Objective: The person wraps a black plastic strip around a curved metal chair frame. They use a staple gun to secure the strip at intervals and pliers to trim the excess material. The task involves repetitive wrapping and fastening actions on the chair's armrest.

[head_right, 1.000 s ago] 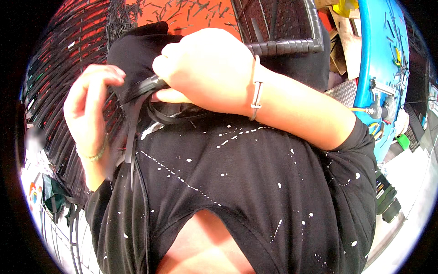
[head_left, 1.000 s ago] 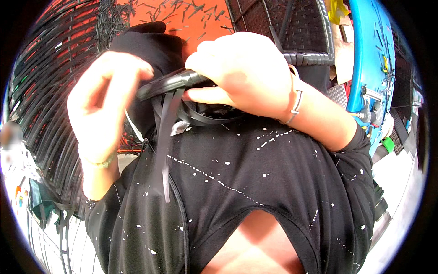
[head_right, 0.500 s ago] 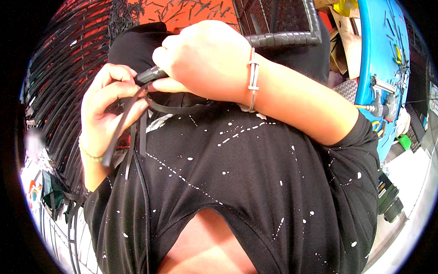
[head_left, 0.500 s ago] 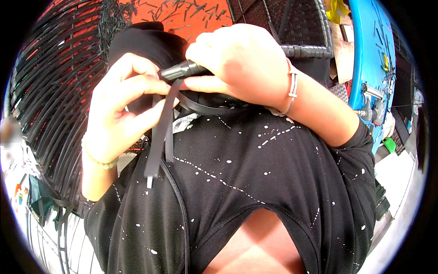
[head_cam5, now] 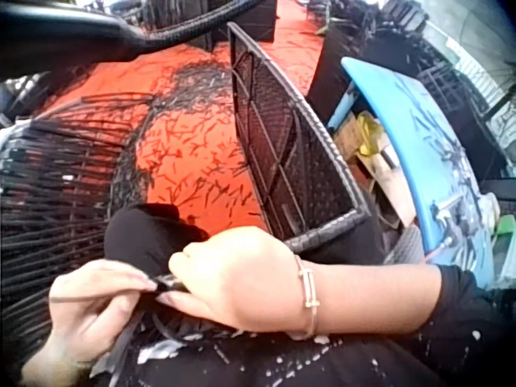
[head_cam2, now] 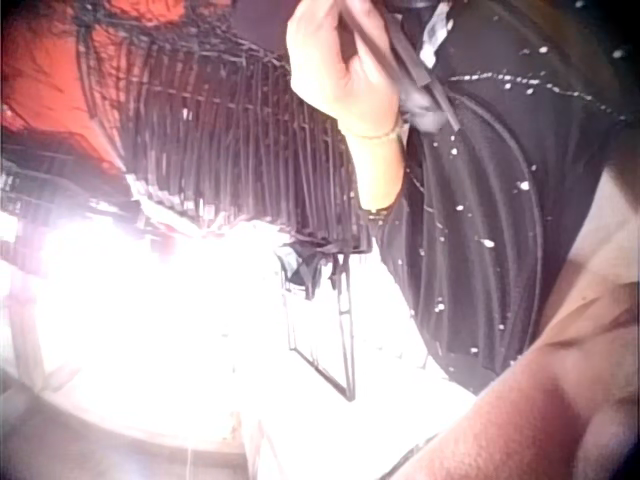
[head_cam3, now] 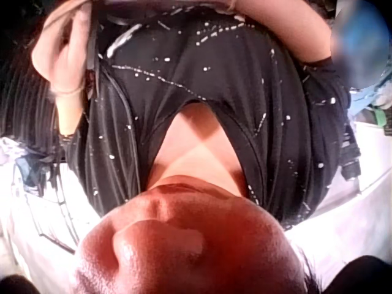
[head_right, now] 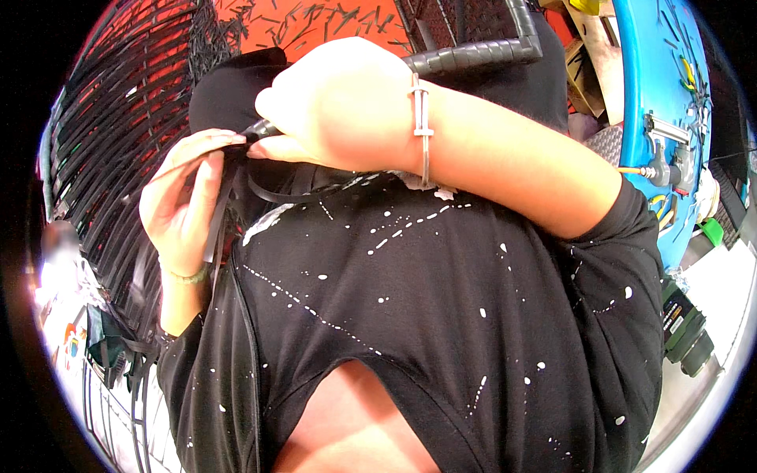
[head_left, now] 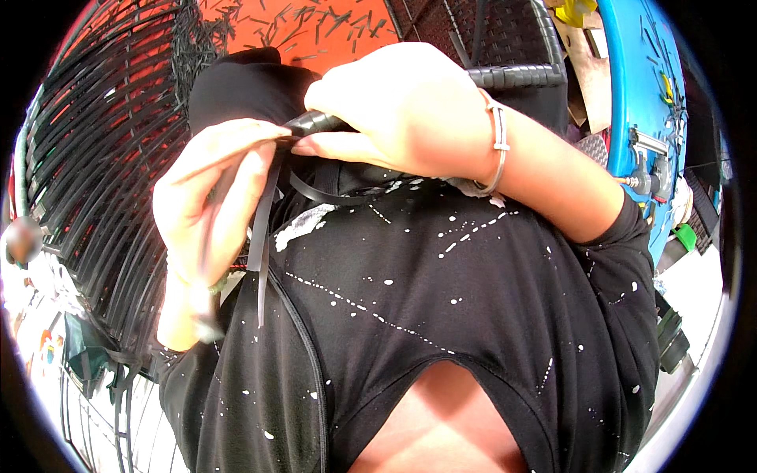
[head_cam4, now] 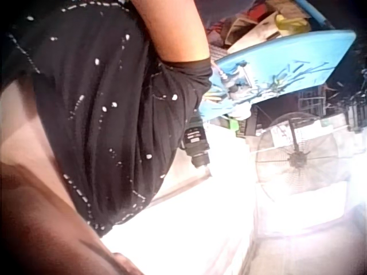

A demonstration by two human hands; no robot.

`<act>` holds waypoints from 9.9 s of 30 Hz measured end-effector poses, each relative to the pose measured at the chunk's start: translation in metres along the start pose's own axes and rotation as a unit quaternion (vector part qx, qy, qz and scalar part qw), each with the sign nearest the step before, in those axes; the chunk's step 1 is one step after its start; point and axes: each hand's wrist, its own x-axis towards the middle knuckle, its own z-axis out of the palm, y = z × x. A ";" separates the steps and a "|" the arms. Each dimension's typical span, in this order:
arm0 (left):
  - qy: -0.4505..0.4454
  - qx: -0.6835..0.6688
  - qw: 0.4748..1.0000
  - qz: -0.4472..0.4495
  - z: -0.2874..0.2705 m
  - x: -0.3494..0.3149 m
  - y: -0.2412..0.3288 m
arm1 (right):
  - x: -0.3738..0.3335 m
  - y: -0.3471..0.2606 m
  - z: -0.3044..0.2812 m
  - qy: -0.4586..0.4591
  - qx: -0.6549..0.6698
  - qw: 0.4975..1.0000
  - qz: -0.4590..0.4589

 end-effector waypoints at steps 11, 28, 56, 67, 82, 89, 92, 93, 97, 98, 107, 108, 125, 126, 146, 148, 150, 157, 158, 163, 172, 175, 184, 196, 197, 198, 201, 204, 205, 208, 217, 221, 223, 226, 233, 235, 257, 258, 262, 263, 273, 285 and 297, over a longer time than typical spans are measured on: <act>-0.029 -0.416 0.886 -0.205 0.009 0.026 -0.004 | 0.002 0.007 -0.006 -0.088 0.034 0.995 -0.019; -0.014 -0.507 0.838 -0.200 -0.021 0.040 0.049 | 0.006 0.005 -0.004 -0.040 0.028 0.997 -0.056; 0.011 -0.160 0.983 0.093 0.011 -0.008 -0.030 | 0.040 0.020 -0.025 0.064 -0.063 0.991 -0.100; 0.001 -0.016 0.995 0.101 0.004 -0.024 -0.025 | 0.037 0.008 -0.022 0.049 0.157 0.986 0.042; -0.006 -0.054 0.995 0.086 0.007 -0.030 -0.027 | 0.036 0.002 -0.013 -0.001 0.473 0.838 0.272; -0.006 -0.045 0.995 0.086 0.006 -0.029 -0.026 | 0.033 -0.001 -0.014 0.022 0.446 0.861 0.244; 0.001 -0.032 0.996 0.085 0.006 -0.029 -0.025 | 0.033 -0.003 -0.010 0.047 0.448 0.861 0.236; 0.001 -0.032 0.996 0.084 0.007 -0.029 -0.025 | 0.033 -0.002 -0.009 0.050 0.448 0.861 0.234; -0.002 -0.036 0.996 0.084 0.009 -0.028 -0.026 | 0.031 0.000 -0.011 0.029 0.436 0.865 0.246; -0.004 -0.038 0.996 0.086 0.009 -0.028 -0.026 | 0.031 0.001 -0.009 0.034 0.444 0.860 0.248; -0.004 -0.035 0.996 0.087 0.006 -0.028 -0.025 | 0.034 0.002 -0.008 -0.013 0.431 0.875 0.222; -0.003 -0.036 0.995 0.089 0.006 -0.028 -0.025 | 0.034 0.002 -0.008 -0.018 0.414 0.886 0.208; -0.026 -0.034 0.994 0.101 0.003 -0.025 -0.025 | 0.045 0.010 -0.014 -0.064 0.259 0.964 0.016; -0.042 -0.043 0.993 0.098 0.000 -0.023 -0.023 | 0.044 0.011 -0.014 -0.066 0.278 0.958 0.021; 0.009 0.099 0.995 -0.001 0.006 -0.013 0.015 | 0.045 0.024 -0.022 -0.096 0.346 0.933 0.025; 0.016 0.099 0.995 0.005 0.007 -0.014 0.014 | 0.044 0.023 -0.022 -0.090 0.349 0.932 0.025; 0.013 0.105 0.994 0.006 0.007 -0.014 0.015 | 0.043 0.025 -0.018 -0.092 0.364 0.926 0.037; -0.033 0.152 0.988 0.016 -0.001 -0.005 0.027 | 0.046 0.033 -0.011 -0.148 0.346 0.925 0.050; -0.037 0.151 0.988 0.018 -0.002 -0.004 0.028 | 0.048 0.035 -0.009 -0.155 0.327 0.932 0.031; -0.045 0.176 0.983 0.012 0.003 -0.002 0.029 | 0.054 0.036 0.004 -0.157 0.268 0.950 0.017; -0.024 0.174 0.984 0.028 0.003 -0.005 0.025 | 0.052 0.036 0.005 -0.154 0.274 0.949 0.031; -0.005 0.183 0.979 0.092 -0.001 -0.006 0.019 | 0.050 0.034 0.002 -0.178 0.277 0.943 0.042; 0.026 0.199 0.958 0.204 -0.028 -0.004 0.028 | 0.051 0.022 -0.006 -0.112 0.450 0.885 -0.047; 0.024 0.080 0.995 0.058 -0.021 -0.017 -0.003 | 0.052 0.018 -0.015 -0.205 0.456 0.864 0.068; 0.024 0.057 0.998 0.019 -0.017 -0.014 -0.006 | 0.050 0.015 -0.018 -0.210 0.447 0.863 0.107; -0.003 0.023 1.000 0.003 -0.015 -0.018 -0.012 | 0.048 0.011 -0.022 -0.186 0.423 0.881 0.099; -0.015 -0.019 1.000 -0.012 -0.006 -0.026 -0.012 | 0.037 0.009 -0.020 -0.103 0.406 0.908 0.000; 0.003 -0.038 0.999 -0.022 0.001 -0.032 -0.015 | 0.033 0.001 -0.022 -0.093 0.355 0.930 0.035; 0.006 -0.041 0.999 -0.025 0.003 -0.033 -0.014 | 0.033 -0.002 -0.023 -0.088 0.338 0.936 0.044; 0.009 -0.042 0.999 -0.013 0.003 -0.036 -0.017 | 0.033 -0.015 -0.022 -0.063 0.286 0.954 0.057; 0.054 -0.092 0.994 -0.016 0.010 -0.040 -0.021 | 0.031 -0.051 -0.020 -0.092 0.013 0.996 0.001; 0.047 -0.045 0.998 0.018 0.006 -0.035 -0.018 | 0.036 -0.058 -0.020 -0.134 -0.046 0.990 0.023; 0.044 -0.063 0.997 0.013 0.006 -0.034 -0.016 | 0.037 -0.058 -0.021 -0.138 -0.036 0.989 0.050; 0.038 -0.080 0.996 0.001 0.007 -0.036 -0.016 | 0.039 -0.048 -0.025 -0.118 0.047 0.989 0.074; 0.036 -0.074 0.997 0.010 0.006 -0.037 -0.017 | 0.038 -0.017 -0.033 -0.163 0.250 0.952 0.067; 0.038 -0.082 0.996 0.009 0.006 -0.037 -0.017 | 0.038 -0.017 -0.033 -0.173 0.251 0.950 0.071; -0.093 -0.187 0.972 -0.111 -0.011 -0.007 -0.069 | 0.022 -0.014 -0.012 -0.058 0.105 0.991 0.062; -0.179 -0.233 0.947 -0.126 -0.014 0.000 -0.080 | 0.021 -0.014 -0.010 -0.057 0.098 0.992 0.057; -0.329 -0.318 0.880 -0.124 -0.013 0.027 -0.108 | 0.018 -0.011 -0.007 -0.042 0.100 0.993 0.055; -0.367 -0.326 0.862 -0.126 -0.013 0.036 -0.112 | 0.018 -0.012 -0.008 -0.041 0.098 0.993 0.058; -0.470 -0.403 0.767 -0.169 0.011 0.061 -0.122 | 0.016 -0.011 -0.003 -0.018 0.094 0.994 0.049; -0.427 -0.490 0.736 -0.191 0.033 0.057 -0.118 | 0.009 -0.007 -0.005 -0.023 0.098 0.995 0.011; -0.389 -0.369 0.826 -0.175 0.045 0.060 -0.116 | 0.003 -0.008 -0.020 -0.121 -0.013 0.991 0.050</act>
